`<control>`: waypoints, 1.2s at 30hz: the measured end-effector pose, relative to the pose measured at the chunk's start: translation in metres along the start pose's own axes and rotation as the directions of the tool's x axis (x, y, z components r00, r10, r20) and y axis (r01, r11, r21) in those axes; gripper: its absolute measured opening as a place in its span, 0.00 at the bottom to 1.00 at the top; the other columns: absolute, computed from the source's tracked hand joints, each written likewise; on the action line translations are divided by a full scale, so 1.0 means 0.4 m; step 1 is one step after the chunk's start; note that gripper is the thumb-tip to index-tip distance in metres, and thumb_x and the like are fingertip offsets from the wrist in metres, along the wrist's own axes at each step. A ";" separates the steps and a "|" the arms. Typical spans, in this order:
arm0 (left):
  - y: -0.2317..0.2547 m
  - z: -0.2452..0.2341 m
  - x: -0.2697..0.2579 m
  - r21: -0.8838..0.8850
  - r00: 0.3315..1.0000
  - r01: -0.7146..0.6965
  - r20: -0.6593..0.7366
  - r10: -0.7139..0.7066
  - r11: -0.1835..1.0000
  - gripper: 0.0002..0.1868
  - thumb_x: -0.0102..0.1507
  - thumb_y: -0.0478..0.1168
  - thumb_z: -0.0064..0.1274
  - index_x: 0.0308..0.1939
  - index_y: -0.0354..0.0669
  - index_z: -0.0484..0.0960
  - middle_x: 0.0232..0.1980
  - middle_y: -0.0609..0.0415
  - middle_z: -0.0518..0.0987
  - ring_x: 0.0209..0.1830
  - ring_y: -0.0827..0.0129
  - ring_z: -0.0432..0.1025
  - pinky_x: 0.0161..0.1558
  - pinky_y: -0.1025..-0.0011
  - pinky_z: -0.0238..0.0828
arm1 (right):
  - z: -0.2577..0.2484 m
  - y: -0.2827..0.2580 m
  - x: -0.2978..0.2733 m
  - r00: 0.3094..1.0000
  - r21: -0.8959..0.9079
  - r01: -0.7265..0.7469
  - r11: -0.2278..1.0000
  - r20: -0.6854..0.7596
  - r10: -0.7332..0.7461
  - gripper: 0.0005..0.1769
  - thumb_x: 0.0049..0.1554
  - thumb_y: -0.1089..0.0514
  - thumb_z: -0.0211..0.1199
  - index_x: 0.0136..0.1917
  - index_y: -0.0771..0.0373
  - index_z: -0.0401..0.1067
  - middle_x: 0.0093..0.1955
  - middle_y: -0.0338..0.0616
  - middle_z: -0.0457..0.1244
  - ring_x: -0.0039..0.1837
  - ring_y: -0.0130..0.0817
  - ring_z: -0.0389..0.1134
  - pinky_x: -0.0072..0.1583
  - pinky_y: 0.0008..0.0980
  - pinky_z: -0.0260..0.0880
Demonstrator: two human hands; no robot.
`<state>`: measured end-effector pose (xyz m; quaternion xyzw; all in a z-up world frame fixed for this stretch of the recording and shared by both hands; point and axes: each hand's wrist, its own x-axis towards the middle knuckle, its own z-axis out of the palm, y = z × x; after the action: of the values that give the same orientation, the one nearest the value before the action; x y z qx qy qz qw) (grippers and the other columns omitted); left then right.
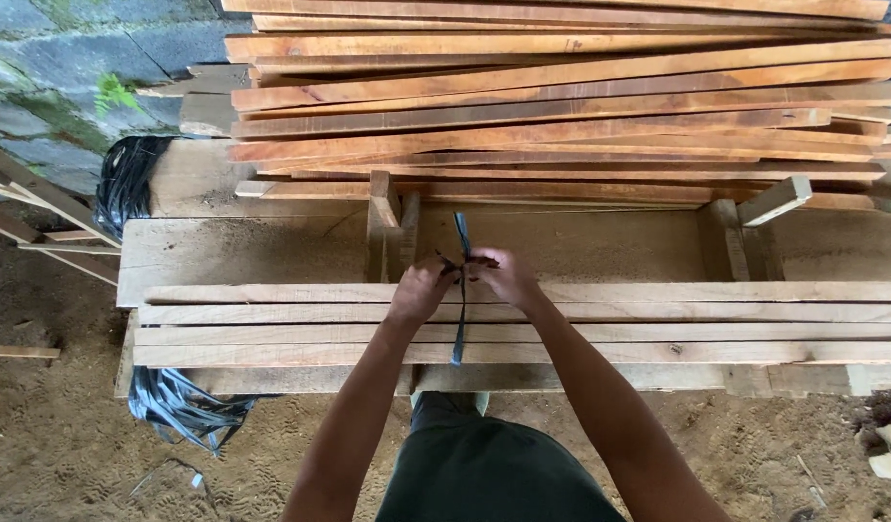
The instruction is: Bundling thin wood planks together using strips of rubber.
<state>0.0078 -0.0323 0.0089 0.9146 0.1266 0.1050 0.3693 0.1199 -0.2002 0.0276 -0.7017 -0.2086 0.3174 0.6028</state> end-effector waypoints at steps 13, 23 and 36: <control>-0.040 0.028 0.007 0.235 0.995 -0.019 -0.093 0.042 0.972 0.21 0.63 0.54 0.56 0.22 0.47 0.75 0.20 0.48 0.77 0.23 0.45 0.77 0.26 0.50 0.74 | 0.033 0.024 0.026 1.000 -0.302 0.019 0.953 0.005 -0.018 0.17 0.57 0.60 0.66 0.59 0.66 0.74 0.55 0.60 0.69 0.60 0.53 0.71 0.62 0.46 0.69; -0.029 0.043 0.002 0.283 0.974 -0.114 -0.160 0.164 0.952 0.19 0.63 0.51 0.57 0.22 0.48 0.75 0.19 0.49 0.77 0.20 0.47 0.76 0.24 0.52 0.75 | 0.032 -0.017 0.003 0.994 -0.501 0.098 0.860 0.013 -0.106 0.11 0.60 0.61 0.64 0.57 0.61 0.73 0.48 0.52 0.71 0.53 0.49 0.74 0.57 0.42 0.73; 0.010 -0.024 -0.042 0.428 0.963 -0.125 -0.165 0.214 0.895 0.07 0.62 0.44 0.59 0.42 0.50 0.85 0.41 0.54 0.85 0.44 0.56 0.81 0.45 0.58 0.76 | 0.051 0.027 0.040 0.985 -0.592 0.167 0.789 0.063 -0.161 0.14 0.62 0.48 0.62 0.49 0.61 0.72 0.41 0.54 0.70 0.49 0.56 0.73 0.49 0.52 0.71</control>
<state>-0.0103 -0.0342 0.0166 0.9634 0.1032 0.2029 0.1413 0.1161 -0.1769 0.0124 -0.8329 -0.3603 0.1857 0.3769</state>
